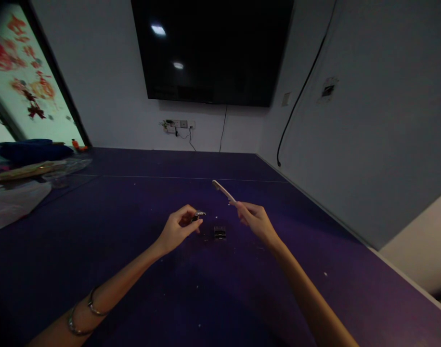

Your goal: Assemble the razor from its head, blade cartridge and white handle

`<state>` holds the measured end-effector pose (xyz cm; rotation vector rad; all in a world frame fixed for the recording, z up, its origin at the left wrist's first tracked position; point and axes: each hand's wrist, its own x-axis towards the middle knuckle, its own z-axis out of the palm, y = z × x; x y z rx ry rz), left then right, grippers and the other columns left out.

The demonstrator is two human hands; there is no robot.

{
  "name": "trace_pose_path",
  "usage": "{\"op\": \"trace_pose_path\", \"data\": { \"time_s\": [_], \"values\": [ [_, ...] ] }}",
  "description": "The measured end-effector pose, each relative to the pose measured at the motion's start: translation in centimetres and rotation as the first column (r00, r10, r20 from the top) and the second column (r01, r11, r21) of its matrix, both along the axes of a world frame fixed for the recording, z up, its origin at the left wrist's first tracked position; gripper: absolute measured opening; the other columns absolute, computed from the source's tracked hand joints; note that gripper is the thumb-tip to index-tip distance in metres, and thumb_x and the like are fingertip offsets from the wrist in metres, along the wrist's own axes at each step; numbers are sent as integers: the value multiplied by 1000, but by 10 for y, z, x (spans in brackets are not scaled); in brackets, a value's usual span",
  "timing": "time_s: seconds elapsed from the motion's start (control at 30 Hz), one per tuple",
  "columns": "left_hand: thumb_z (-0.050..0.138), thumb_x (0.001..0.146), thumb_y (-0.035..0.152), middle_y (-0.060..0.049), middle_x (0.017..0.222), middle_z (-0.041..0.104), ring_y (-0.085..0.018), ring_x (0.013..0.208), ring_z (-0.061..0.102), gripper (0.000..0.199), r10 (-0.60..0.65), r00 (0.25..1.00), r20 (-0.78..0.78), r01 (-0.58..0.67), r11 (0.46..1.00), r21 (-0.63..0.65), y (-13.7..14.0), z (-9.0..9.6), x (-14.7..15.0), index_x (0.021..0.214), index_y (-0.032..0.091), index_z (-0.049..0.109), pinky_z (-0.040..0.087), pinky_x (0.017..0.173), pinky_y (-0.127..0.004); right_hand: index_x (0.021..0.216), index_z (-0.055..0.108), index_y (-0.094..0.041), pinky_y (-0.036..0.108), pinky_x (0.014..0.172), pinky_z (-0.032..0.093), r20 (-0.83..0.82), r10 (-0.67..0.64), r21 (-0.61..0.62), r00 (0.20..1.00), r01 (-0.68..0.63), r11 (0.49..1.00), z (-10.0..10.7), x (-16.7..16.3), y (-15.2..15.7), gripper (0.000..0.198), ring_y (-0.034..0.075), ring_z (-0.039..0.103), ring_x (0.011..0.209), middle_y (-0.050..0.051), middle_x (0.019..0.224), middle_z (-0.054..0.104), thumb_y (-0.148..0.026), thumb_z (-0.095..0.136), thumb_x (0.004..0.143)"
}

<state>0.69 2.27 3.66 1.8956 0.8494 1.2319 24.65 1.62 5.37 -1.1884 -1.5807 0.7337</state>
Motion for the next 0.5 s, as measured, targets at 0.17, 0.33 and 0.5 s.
{"op": "trace_pose_path", "data": {
  "time_s": [0.17,0.33,0.5],
  "values": [
    [52,83,35,7,60,51,-5,38,43,18,22,993,116,-7,992,-123,5,-16,5,82,19,45,32,40,-18,95,59,-17,24,45,37,-270,108,-125,957,-146,981,0,-15,-4,38,5,38,41,-6,61,44,-50,55,77],
    [55,80,35,7,54,38,-7,47,35,20,181,977,115,-175,982,-66,9,-20,7,75,16,53,27,45,-18,86,49,-20,18,35,24,-552,134,-262,823,-324,909,-7,-39,-12,31,2,28,34,-8,55,47,-46,60,73],
    [36,89,42,5,55,33,-9,49,32,35,194,956,221,-171,978,-118,11,-20,6,83,16,58,26,45,-21,101,46,-21,15,35,9,-660,104,-326,744,-409,852,-8,-61,-22,34,1,19,34,-9,50,44,-37,60,75]
  ]
}}
